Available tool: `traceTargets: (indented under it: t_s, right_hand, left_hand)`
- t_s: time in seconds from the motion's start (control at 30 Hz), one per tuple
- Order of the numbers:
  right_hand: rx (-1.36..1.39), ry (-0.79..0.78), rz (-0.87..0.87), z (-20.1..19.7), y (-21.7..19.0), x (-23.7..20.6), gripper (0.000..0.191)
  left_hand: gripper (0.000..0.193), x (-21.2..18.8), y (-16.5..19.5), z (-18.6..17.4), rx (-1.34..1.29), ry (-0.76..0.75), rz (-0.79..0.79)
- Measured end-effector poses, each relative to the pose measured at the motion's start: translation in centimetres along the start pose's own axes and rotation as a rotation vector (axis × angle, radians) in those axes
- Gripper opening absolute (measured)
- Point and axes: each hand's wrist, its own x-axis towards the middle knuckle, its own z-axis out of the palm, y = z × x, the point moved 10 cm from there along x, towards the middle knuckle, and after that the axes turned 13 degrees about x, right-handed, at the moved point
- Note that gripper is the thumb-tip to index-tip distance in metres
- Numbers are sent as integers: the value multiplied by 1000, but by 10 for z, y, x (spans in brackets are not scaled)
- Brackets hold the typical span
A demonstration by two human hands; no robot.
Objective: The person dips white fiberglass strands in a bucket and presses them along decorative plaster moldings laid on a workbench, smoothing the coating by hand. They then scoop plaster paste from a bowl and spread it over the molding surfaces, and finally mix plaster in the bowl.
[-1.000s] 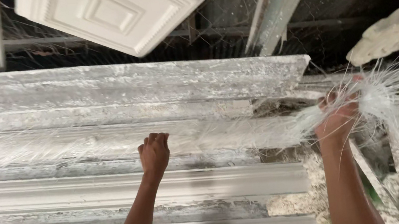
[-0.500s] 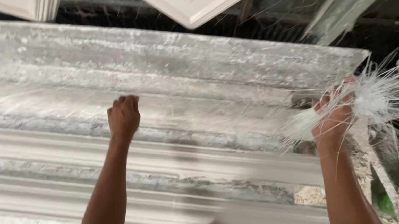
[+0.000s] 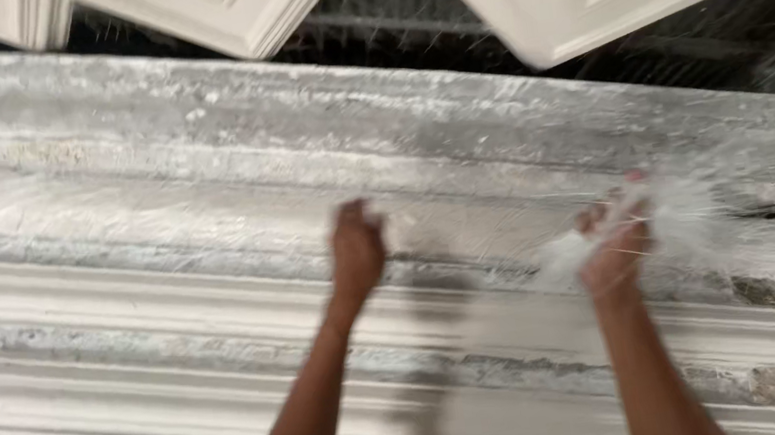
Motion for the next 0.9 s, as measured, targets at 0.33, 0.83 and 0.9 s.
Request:
traceTargets:
  t_s: [0.33, 0.83, 0.9]
  right_hand:
    - [-10, 74, 169, 104, 101, -21, 43]
    - [-91, 162, -120, 49, -3, 69, 54]
    - [-44, 74, -73, 56, 26, 68, 53]
  left_hand:
    - [47, -36, -5, 3, -545, -517, -260]
    - [36, 11, -132, -14, 644, -703, -257]
    - [41, 18, -157, -31, 754, -689, -319]
